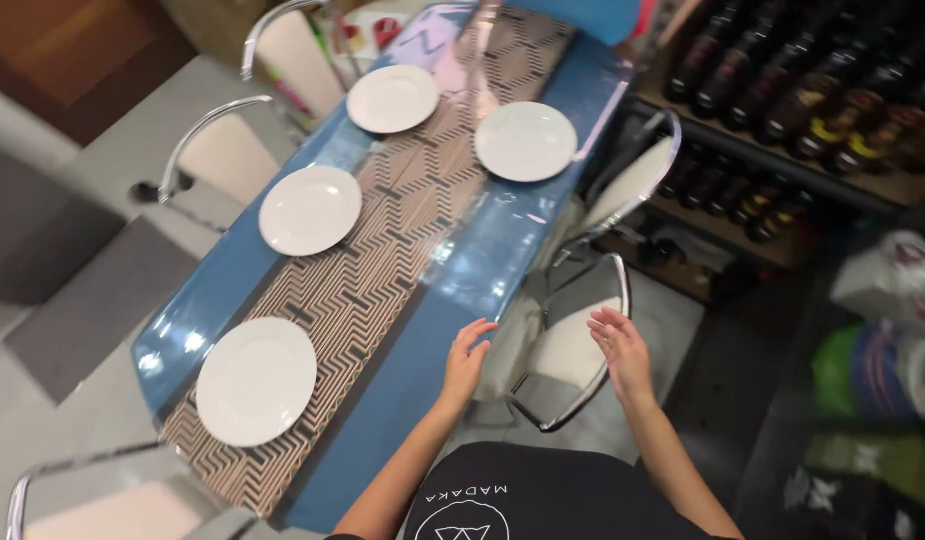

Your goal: Placing plates, a bowl of rice, and a spoon on a dining table.

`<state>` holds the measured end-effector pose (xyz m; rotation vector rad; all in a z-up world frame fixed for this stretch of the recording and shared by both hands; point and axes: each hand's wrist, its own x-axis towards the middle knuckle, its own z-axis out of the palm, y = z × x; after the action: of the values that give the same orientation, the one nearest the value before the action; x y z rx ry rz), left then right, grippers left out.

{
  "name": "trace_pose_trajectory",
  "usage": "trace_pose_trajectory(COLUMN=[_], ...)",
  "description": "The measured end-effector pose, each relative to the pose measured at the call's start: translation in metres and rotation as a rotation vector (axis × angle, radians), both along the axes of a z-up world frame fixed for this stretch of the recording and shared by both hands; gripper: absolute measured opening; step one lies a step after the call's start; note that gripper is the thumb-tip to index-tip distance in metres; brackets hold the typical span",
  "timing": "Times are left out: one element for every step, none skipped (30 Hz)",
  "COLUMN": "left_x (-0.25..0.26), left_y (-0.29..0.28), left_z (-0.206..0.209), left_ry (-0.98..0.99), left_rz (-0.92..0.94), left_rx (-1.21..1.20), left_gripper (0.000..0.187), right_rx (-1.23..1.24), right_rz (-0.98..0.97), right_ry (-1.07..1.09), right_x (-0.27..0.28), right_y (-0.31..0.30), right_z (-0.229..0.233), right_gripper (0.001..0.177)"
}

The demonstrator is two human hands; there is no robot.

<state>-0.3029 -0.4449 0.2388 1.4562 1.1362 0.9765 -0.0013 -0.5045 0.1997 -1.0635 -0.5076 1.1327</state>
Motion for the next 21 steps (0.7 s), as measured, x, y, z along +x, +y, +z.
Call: trace_pose_trajectory(left_x=[0.003, 0.007, 0.010, 0.016, 0.020, 0.024, 0.026, 0.028, 0.029, 0.030, 0.030, 0.030, 0.028, 0.027, 0.025, 0.023, 0.018, 0.013, 0.011, 0.009, 0.007], left_y=[-0.002, -0.005, -0.011, -0.017, -0.025, -0.035, -0.043, -0.053, -0.066, -0.078, -0.089, -0.101, -0.115, -0.130, -0.143, -0.159, -0.176, -0.193, -0.210, -0.227, -0.243], left_z=[-0.009, -0.018, -0.028, -0.025, -0.022, -0.019, -0.013, -0.007, -0.002, -0.001, 0.001, 0.003, -0.002, -0.007, -0.012, -0.010, -0.007, -0.004, -0.004, -0.004, -0.006], left_ry=[-0.006, -0.010, -0.016, -0.022, -0.036, -0.048, -0.047, -0.023, 0.002, 0.004, 0.011, 0.018, 0.022, 0.036, 0.047, 0.050, 0.042, 0.034, 0.035, 0.036, 0.038], left_rz=[-0.043, -0.106, -0.172, -0.215, -0.272, -0.329, -0.376, -0.435, -0.494, -0.540, -0.583, -0.626, -0.668, -0.713, -0.760, -0.803, -0.865, -0.928, -0.968, -1.021, -1.073], left_rx=[0.001, 0.028, 0.051, 0.048, -0.010, -0.068, -0.070, -0.071, -0.074, -0.078, -0.069, -0.059, -0.061, 0.002, 0.067, 0.067, 0.049, 0.030, 0.021, 0.048, 0.076], left_gripper=[0.036, 0.037, 0.038, 0.038, 0.038, 0.038, 0.038, 0.038, 0.038, 0.038, 0.037, 0.037, 0.037, 0.037, 0.038, 0.038, 0.037, 0.037, 0.037, 0.037, 0.037], right_rx=[0.001, -0.002, -0.009, -0.012, 0.002, 0.016, 0.014, 0.014, 0.008, 0.002, 0.003, 0.003, -0.001, -0.006, -0.010, -0.013, -0.044, -0.075, -0.085, -0.104, -0.120], right_rz=[-0.043, -0.082, -0.124, -0.168, -0.213, -0.258, -0.305, -0.353, -0.401, -0.447, -0.488, -0.529, -0.571, -0.622, -0.673, -0.716, -0.756, -0.796, -0.836, -0.868, -0.898], right_ry=[-0.006, -0.005, -0.005, -0.010, -0.021, -0.033, -0.034, -0.061, -0.088, -0.088, -0.083, -0.079, -0.076, -0.080, -0.083, -0.079, -0.069, -0.057, -0.053, -0.050, -0.043], right_x=[-0.001, -0.002, -0.003, -0.002, -0.001, -0.001, -0.005, -0.009, -0.014, -0.022, -0.030, -0.039, -0.050, -0.061, -0.073, -0.086, -0.101, -0.116, -0.132, -0.147, -0.162], right_y=[-0.010, -0.021, -0.036, -0.046, -0.059, -0.074, -0.090, -0.107, -0.128, -0.149, -0.170, -0.190, -0.214, -0.238, -0.260, -0.282, -0.307, -0.330, -0.352, -0.373, -0.393], right_z=[-0.002, -0.005, -0.008, -0.010, -0.013, -0.017, -0.014, -0.010, -0.008, -0.004, 0.000, 0.005, 0.003, 0.000, -0.003, -0.011, -0.018, -0.024, -0.033, -0.043, -0.055], right_gripper=[0.040, 0.039, 0.039, 0.039, 0.038, 0.038, 0.038, 0.037, 0.037, 0.037, 0.037, 0.037, 0.037, 0.037, 0.037, 0.037, 0.037, 0.038, 0.038, 0.039, 0.039])
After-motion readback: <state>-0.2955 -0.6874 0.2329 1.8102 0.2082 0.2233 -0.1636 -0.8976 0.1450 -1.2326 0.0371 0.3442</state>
